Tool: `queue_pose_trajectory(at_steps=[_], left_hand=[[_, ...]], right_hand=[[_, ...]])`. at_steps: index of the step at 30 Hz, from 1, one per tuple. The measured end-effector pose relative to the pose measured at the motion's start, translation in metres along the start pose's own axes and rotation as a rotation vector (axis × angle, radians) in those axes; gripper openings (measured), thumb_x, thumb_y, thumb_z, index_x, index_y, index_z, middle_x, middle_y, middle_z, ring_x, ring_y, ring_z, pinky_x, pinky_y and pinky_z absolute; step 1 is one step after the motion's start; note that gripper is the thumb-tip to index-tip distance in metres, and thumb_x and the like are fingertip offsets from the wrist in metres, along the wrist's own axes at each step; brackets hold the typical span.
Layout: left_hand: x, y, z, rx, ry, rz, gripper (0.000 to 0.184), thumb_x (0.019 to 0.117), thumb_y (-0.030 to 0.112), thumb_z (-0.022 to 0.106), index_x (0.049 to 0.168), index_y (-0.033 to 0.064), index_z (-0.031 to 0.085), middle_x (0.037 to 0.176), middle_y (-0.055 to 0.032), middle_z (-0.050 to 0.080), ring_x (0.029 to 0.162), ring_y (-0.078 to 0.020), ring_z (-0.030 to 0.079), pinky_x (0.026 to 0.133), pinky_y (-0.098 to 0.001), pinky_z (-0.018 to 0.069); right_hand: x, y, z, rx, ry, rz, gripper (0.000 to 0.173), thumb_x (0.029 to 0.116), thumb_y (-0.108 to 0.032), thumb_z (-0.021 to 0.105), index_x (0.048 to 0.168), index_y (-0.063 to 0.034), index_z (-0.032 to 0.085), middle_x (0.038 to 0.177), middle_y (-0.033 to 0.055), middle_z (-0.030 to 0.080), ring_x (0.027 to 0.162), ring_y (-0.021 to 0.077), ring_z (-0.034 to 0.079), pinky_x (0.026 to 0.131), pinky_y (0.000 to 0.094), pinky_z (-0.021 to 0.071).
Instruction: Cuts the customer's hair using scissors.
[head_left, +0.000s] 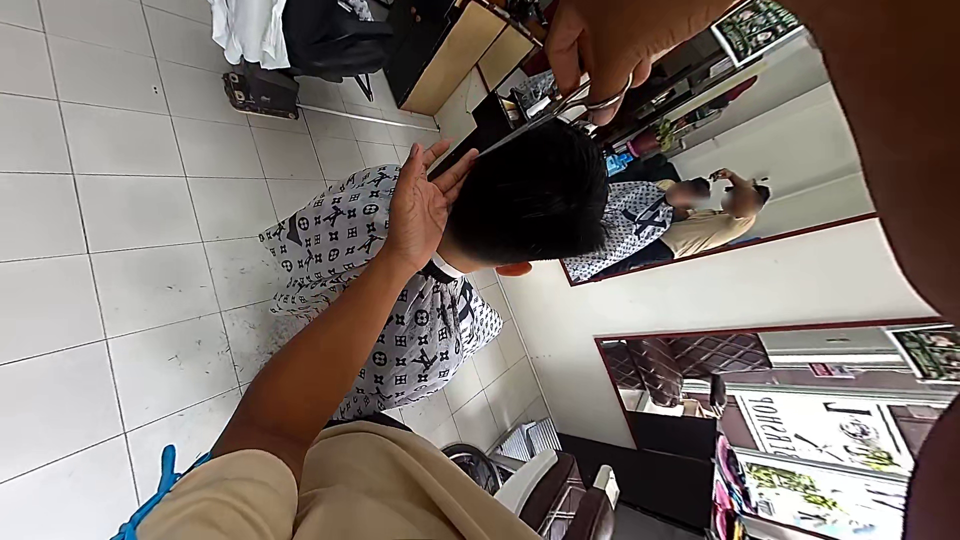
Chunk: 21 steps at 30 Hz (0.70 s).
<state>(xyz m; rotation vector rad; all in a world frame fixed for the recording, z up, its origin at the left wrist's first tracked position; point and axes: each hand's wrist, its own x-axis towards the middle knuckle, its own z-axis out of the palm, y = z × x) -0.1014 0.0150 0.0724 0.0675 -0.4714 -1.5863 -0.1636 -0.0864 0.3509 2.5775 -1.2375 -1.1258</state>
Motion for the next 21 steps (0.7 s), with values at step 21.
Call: queue_pose_trajectory(at_steps=[21], left_hand=[[-0.062,-0.017,-0.012,0.107,0.001,0.06,0.067,0.1061,0.061,0.016,0.153,0.0162,0.034,0.147,-0.0092,0.057,0.132,-0.0195,0.058,0.112,-0.0342,0.0446]], right_hand=[[-0.056,-0.167,0.063,0.343,0.294,0.531,0.022,0.099,-0.006,0.053,0.116,0.0065,0.059,0.098,0.0193,0.059,0.077,0.019,0.056,0.072,0.0317,0.0484]])
